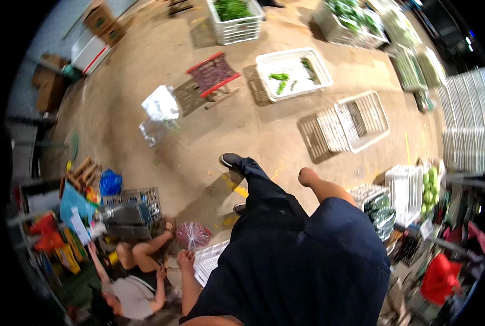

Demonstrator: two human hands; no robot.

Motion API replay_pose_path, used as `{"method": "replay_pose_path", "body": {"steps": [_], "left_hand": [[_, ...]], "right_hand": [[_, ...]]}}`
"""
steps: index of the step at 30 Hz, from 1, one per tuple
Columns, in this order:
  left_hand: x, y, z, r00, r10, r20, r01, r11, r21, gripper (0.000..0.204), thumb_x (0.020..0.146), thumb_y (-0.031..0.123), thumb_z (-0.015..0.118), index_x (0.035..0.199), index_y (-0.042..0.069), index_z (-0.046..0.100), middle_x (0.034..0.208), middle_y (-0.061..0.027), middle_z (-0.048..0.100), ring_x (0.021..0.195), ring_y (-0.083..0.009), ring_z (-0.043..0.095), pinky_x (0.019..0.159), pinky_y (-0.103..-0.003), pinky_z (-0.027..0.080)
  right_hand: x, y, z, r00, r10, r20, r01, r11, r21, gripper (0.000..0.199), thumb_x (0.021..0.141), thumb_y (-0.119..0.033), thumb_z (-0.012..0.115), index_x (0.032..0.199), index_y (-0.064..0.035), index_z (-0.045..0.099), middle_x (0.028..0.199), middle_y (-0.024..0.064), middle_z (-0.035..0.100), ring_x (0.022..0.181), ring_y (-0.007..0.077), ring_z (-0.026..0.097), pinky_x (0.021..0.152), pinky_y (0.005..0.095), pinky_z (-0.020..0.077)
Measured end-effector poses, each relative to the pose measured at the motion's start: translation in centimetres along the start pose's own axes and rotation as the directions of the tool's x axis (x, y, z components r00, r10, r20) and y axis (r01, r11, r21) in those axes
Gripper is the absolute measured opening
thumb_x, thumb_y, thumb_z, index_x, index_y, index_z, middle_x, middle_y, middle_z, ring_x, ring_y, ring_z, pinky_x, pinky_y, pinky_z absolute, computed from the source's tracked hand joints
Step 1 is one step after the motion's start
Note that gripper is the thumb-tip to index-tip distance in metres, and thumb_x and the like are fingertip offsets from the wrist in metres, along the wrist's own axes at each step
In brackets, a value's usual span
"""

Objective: The person packs peanuts from a large yellow sack into a clear plastic bag and seals it with tape. They then move through a warehouse area, handling and organizing white plastic crates filled with green vegetables, including cucumbers and leafy greens.

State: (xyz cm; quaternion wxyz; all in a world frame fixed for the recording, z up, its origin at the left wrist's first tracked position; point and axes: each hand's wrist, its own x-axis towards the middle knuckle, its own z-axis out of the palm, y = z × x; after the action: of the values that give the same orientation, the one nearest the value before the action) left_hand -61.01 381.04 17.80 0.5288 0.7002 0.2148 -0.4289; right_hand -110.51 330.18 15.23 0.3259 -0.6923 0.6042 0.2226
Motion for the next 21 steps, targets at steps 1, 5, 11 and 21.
{"method": "replay_pose_path", "body": {"steps": [1,5,11,21], "left_hand": [[1.3,2.1,0.7,0.998,-0.012,0.063,0.011,1.0,0.018,0.016,0.092,0.013,0.053,0.105,0.004,0.052,0.087,-0.0088,0.061,0.067,-0.0195,0.06,0.052,-0.028,0.045],[-0.4,8.2,8.5,0.991,0.035,-0.127,-0.002,0.968,0.252,0.015,0.09,0.011,0.057,0.102,0.004,0.053,0.08,-0.0045,0.059,0.06,-0.0126,0.055,0.048,-0.025,0.041],[-3.0,3.6,18.3,0.986,-0.032,0.164,-0.016,0.958,0.285,0.032,0.09,0.019,0.061,0.118,0.006,0.051,0.09,-0.0065,0.064,0.067,-0.0136,0.058,0.053,-0.026,0.045],[-14.5,-6.1,34.4,0.89,-0.454,-0.045,0.307,0.522,0.796,0.035,0.094,0.025,0.057,0.123,0.006,0.051,0.108,-0.0095,0.065,0.088,-0.0241,0.067,0.07,-0.035,0.053]], "right_hand": [[-1.9,3.0,1.9,0.998,0.056,-0.009,-0.055,0.997,0.061,0.028,0.076,-0.022,0.057,0.09,-0.0033,0.072,0.094,0.0203,0.068,0.09,0.0345,0.065,0.082,0.0435,0.0514],[-7.9,8.7,6.3,0.994,0.056,0.093,-0.068,0.989,0.132,0.028,0.076,-0.023,0.058,0.09,-0.0048,0.073,0.094,0.0198,0.069,0.09,0.0352,0.065,0.082,0.0423,0.0515],[-5.3,16.5,5.6,0.981,0.155,0.121,-0.178,0.959,0.22,0.028,0.076,-0.025,0.059,0.09,-0.0048,0.072,0.093,0.0193,0.069,0.09,0.0347,0.065,0.082,0.0425,0.0516],[14.9,32.2,-6.4,0.88,0.442,-0.176,-0.375,0.872,0.313,0.041,0.078,-0.026,0.065,0.114,-0.0063,0.061,0.109,0.0223,0.063,0.102,0.0375,0.061,0.089,0.0442,0.0488]]}}
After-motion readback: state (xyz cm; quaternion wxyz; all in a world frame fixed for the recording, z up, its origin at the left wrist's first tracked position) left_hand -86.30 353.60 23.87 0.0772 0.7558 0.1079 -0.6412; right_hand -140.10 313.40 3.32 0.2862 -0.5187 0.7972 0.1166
